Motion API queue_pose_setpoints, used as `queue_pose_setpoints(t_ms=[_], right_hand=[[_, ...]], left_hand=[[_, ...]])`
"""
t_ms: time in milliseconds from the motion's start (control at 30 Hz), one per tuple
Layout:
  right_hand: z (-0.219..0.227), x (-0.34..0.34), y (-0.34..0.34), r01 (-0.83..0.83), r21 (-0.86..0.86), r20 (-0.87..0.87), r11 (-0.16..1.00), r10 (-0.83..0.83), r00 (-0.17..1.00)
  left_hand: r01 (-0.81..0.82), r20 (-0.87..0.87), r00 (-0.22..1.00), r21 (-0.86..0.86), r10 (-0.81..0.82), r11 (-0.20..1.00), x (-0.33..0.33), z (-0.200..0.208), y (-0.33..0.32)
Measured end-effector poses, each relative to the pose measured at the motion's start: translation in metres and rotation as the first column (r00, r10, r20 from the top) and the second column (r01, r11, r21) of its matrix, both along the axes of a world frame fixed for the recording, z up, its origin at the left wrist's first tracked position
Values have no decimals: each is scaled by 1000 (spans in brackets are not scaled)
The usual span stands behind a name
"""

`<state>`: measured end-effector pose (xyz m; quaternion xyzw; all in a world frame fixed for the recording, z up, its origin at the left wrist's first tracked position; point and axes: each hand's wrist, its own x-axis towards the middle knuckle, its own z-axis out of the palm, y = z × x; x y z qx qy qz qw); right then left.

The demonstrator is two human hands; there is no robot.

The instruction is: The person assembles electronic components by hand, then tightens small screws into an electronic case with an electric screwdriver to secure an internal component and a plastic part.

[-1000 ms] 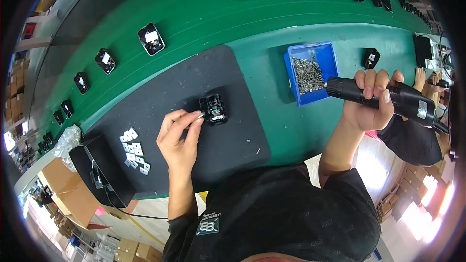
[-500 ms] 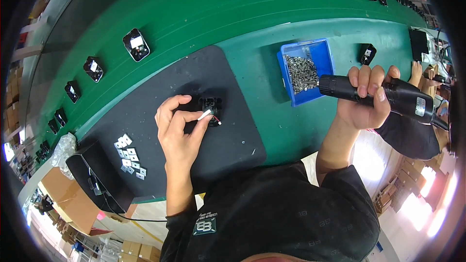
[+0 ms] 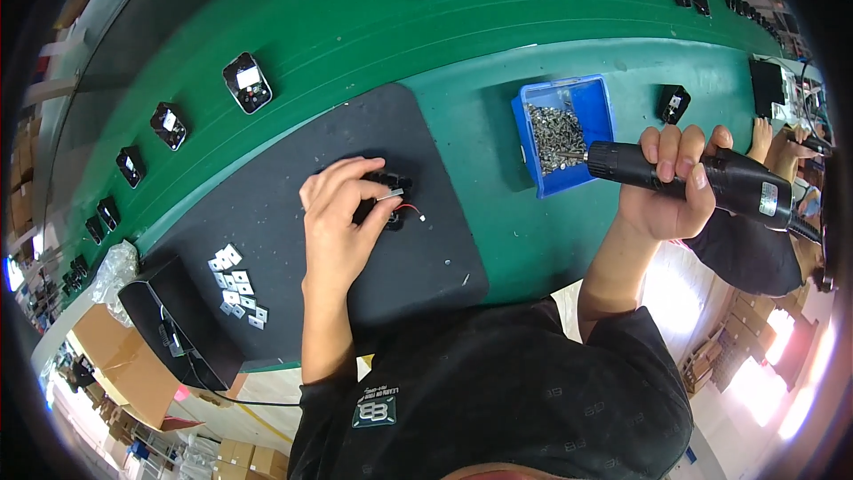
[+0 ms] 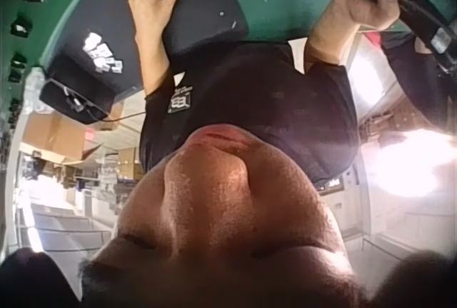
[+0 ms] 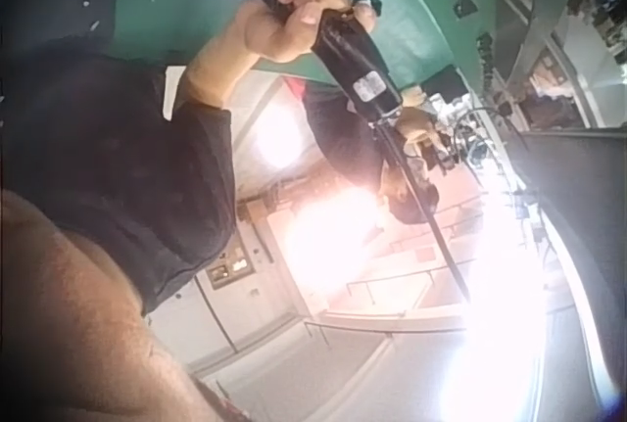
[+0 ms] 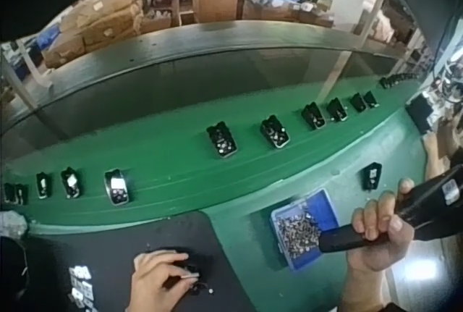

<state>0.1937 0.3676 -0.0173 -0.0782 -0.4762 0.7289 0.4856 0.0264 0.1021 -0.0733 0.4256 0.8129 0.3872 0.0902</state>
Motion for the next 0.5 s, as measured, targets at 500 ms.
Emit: queue_pose_setpoints(t_ms=[500], right_hand=[[10, -3, -6, -95, -18, -79, 995, 93, 992]], left_hand=[[-161, 177, 972, 40, 151, 986, 2, 12, 2]])
